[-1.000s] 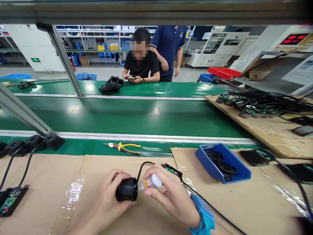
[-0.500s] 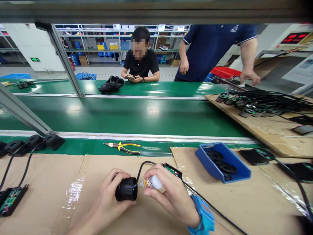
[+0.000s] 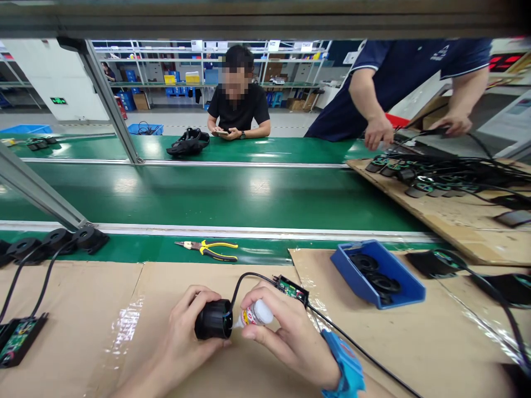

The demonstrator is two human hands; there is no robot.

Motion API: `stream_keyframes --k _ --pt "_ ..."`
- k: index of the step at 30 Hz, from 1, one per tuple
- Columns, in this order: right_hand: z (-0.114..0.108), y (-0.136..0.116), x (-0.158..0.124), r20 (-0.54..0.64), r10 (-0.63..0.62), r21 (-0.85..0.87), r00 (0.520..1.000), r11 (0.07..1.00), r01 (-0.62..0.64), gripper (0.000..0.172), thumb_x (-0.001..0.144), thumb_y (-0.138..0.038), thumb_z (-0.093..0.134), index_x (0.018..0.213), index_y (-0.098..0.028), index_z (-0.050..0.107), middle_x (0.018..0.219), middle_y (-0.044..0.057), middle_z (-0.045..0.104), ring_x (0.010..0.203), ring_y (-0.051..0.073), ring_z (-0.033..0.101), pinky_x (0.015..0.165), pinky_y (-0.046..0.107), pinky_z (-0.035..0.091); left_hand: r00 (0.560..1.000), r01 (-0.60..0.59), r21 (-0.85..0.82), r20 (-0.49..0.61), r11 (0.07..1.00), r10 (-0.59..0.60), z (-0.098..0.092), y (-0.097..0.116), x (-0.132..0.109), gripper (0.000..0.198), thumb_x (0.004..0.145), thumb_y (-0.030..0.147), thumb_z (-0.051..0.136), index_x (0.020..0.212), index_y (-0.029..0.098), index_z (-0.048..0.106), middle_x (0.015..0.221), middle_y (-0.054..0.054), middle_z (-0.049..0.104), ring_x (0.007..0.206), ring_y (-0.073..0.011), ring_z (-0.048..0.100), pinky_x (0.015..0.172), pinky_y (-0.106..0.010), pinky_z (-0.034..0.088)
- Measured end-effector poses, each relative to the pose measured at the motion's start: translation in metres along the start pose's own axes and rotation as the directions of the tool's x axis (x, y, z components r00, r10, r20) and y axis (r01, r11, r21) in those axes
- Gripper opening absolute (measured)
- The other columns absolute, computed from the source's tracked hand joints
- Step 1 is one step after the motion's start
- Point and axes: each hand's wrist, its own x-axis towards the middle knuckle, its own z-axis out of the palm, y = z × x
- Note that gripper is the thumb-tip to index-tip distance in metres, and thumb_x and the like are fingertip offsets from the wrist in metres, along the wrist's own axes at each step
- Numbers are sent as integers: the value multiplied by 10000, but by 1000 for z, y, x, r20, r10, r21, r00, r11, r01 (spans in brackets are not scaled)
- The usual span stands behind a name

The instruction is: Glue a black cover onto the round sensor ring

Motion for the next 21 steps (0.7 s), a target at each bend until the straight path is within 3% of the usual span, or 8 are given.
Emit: stream_keyframes --k 15,19,21 --pt "-2 4 2 -55 -37 -33 998 999 35 202 948 -400 565 962 -200 547 840 23 581 763 152 547 681 256 432 999 42 -32 26 999 -41 -2 2 2 459 689 163 749 1086 265 541 1092 -32 528 1006 -205 562 862 -330 472" --pt "-8 -1 -3 -135 99 167 986 983 -76 142 926 -350 609 964 -220 566 825 8 575 740 140 569 662 244 452 992 114 -244 81 963 -96 1 -2 3 455 667 202 791 1063 244 571 1086 -42 567 1032 -228 558 899 -343 447" --pt "-9 -2 -7 -179 165 274 970 955 -112 135 925 -349 609 990 -237 569 828 0 567 687 124 570 609 232 455 979 190 -449 153 873 -135 6 -4 3 469 665 236 804 1062 223 556 1055 -44 581 999 -220 562 858 -320 449"
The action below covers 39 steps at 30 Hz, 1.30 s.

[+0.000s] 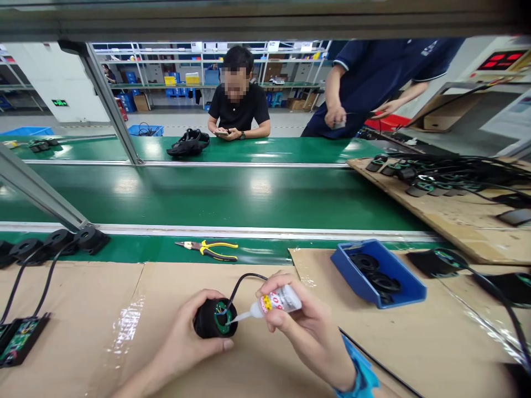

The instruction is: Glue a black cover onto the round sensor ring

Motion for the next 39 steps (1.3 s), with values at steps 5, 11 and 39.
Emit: stream_keyframes --k 5,11,39 --pt "3 4 -5 -55 -27 11 998 1000 27 142 922 -333 618 1031 -261 564 899 -2 573 727 111 585 629 218 462 984 154 -474 149 867 -93 13 -7 -2 546 633 249 846 1049 212 494 1013 -16 560 936 -153 538 782 -236 424" --pt "13 3 -5 38 -157 -138 987 977 161 158 926 -358 603 985 -216 566 841 15 600 758 142 573 660 247 456 965 257 -613 201 747 -166 23 -4 -7 572 579 227 878 989 199 481 945 4 550 864 -117 515 705 -184 407" --pt "23 2 -5 129 -232 -214 964 943 256 198 954 -382 548 1012 -192 543 833 44 602 738 153 570 635 247 457 970 232 -606 203 760 -134 26 -5 -6 486 591 144 853 924 176 501 858 17 540 787 -98 498 642 -166 388"
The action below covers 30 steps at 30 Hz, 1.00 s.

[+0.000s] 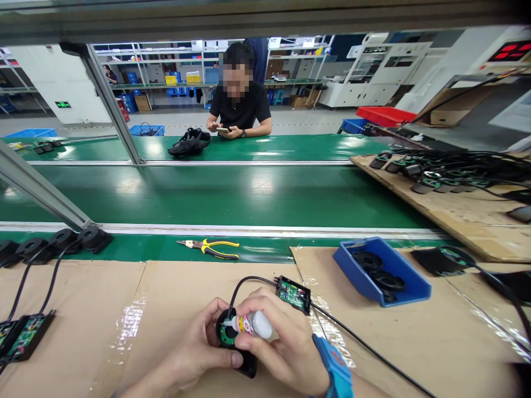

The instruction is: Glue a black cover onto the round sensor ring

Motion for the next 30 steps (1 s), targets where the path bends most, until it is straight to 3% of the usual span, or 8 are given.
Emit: stream_keyframes --k 9,18,27,30 --pt "-2 0 0 35 85 81 996 993 -87 197 938 -382 567 989 -192 564 810 27 583 717 144 554 622 252 434 1000 12 4 -22 1000 -12 1 0 0 493 578 145 856 919 166 501 863 9 545 801 -108 507 645 -167 402" --pt "1 3 0 -17 -15 -32 1000 999 14 183 960 -365 542 1029 -197 521 846 44 600 745 154 562 630 247 446 1000 15 33 -14 999 -14 0 1 -1 495 589 144 853 939 173 504 894 9 548 828 -110 505 664 -174 415" --pt "-4 1 3 21 126 144 992 981 -128 169 915 -357 605 961 -196 583 786 10 595 693 131 546 622 241 420 1000 8 26 -17 1000 -7 -2 1 1 514 582 174 865 948 174 504 930 -8 576 869 -129 520 720 -201 419" --pt "-14 4 6 -51 187 212 981 962 -173 120 893 -323 639 936 -218 600 795 -2 612 699 122 563 631 227 436 999 -15 94 -26 995 18 -4 2 1 510 604 214 862 961 178 499 948 -8 583 883 -129 536 751 -204 425"
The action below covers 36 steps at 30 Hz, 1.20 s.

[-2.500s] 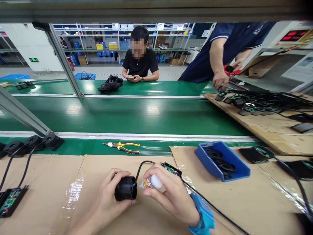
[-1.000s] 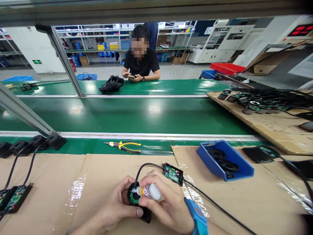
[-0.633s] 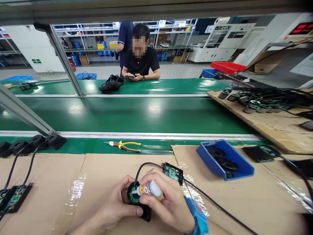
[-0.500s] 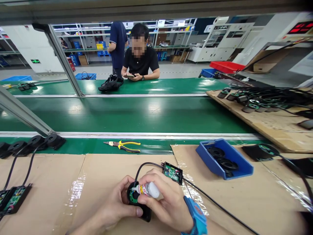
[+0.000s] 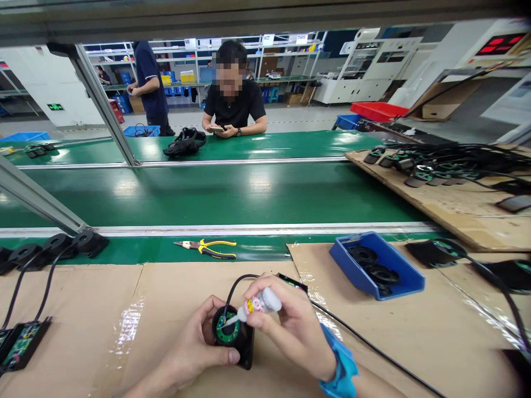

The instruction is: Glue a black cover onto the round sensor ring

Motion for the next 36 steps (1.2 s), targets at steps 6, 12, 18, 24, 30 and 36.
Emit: stream_keyframes --k 6,12,18,24,30,36 --pt "-35 24 21 -308 115 118 944 990 -82 162 877 -321 659 997 -225 610 915 15 639 564 79 533 532 202 475 972 -129 431 -121 893 200 -20 -12 7 556 627 247 835 1059 218 487 1220 -80 521 1157 -246 522 944 -324 442" --pt "-57 91 45 -344 195 130 919 979 -158 364 773 -423 729 1008 -209 551 951 39 598 848 182 619 770 321 547 913 -128 781 -149 612 381 -38 -11 16 460 656 216 760 1043 218 511 1198 -96 558 1156 -289 537 977 -439 460" --pt "-57 153 61 -237 201 -33 951 976 -215 357 762 -420 683 977 -153 583 947 74 636 889 202 606 873 389 487 957 -78 861 -76 502 280 -35 14 8 531 693 185 667 1205 241 536 1236 -87 590 1153 -291 553 1014 -442 444" --pt "-50 178 63 -169 175 -259 970 942 -215 229 809 -240 637 1002 -134 575 973 61 649 913 201 618 888 406 482 951 -119 906 -14 406 310 -36 12 7 452 755 217 651 1188 276 533 1218 -54 589 1130 -258 568 951 -376 494" --pt "-80 129 50 -172 186 -565 967 786 -251 530 797 -104 595 1308 -175 476 1234 99 598 1080 186 594 915 316 487 939 -178 931 64 318 337 -54 0 14 460 834 334 624 1262 306 461 1293 -53 544 1194 -248 542 985 -357 486" --pt "-189 79 18 -323 335 -801 885 401 -444 147 877 -94 512 898 -120 656 939 107 660 936 234 616 905 431 451 942 -208 947 126 247 310 -51 9 14 382 868 381 581 1235 327 489 1216 -42 561 1115 -239 577 893 -323 514"
